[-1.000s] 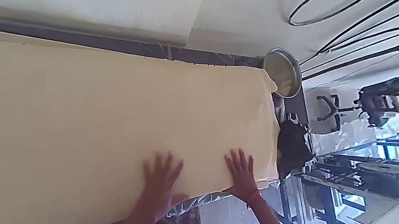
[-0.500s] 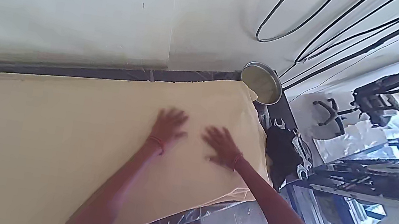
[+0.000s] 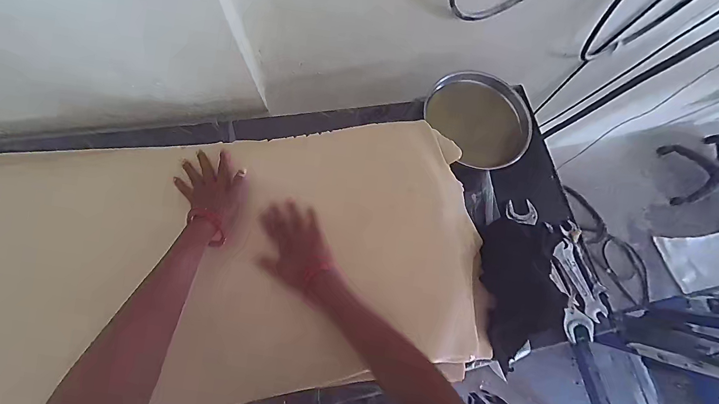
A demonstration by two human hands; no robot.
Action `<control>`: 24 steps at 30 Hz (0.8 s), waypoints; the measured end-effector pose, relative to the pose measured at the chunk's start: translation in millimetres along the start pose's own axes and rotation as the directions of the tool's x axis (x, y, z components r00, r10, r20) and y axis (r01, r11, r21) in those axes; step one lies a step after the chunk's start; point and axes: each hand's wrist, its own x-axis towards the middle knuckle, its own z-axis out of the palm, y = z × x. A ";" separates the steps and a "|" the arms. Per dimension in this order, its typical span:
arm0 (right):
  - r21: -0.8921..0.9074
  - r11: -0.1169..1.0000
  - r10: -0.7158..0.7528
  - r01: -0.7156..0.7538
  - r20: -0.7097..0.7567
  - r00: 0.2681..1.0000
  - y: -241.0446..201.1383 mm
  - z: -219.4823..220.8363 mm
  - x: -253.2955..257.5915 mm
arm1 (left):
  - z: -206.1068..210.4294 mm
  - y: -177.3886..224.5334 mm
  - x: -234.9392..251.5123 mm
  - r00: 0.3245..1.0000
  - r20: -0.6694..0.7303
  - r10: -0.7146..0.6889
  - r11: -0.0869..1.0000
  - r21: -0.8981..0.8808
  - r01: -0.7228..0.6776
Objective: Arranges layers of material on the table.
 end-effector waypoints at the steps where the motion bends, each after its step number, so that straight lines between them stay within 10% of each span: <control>1: 0.081 0.995 -0.064 0.060 0.053 0.997 -22.3 6.3 -32.5 | 1.6 20.8 6.4 0.999 0.016 -0.033 0.999 0.014 0.033; 5: 0.189 0.950 -0.270 0.247 0.112 0.956 -5.6 10.2 -154.1 | 24.5 74.6 -4.4 0.999 -0.034 0.008 0.997 0.077 -0.005; 8: 0.058 0.989 -0.139 0.134 0.094 0.986 70.0 -22.1 -184.5 | 32.8 86.5 -41.8 0.988 -0.008 0.152 0.984 0.099 -0.150; 17: -0.071 0.963 0.265 -0.261 0.051 0.963 184.2 -80.5 -128.4 | 100.5 205.3 -230.8 0.911 0.119 0.396 0.914 0.040 -0.403; 24: 0.027 0.912 0.403 -0.410 -0.252 0.880 282.1 -166.3 -86.3 | 120.6 261.0 -279.1 0.763 0.281 0.582 0.813 -0.204 -0.546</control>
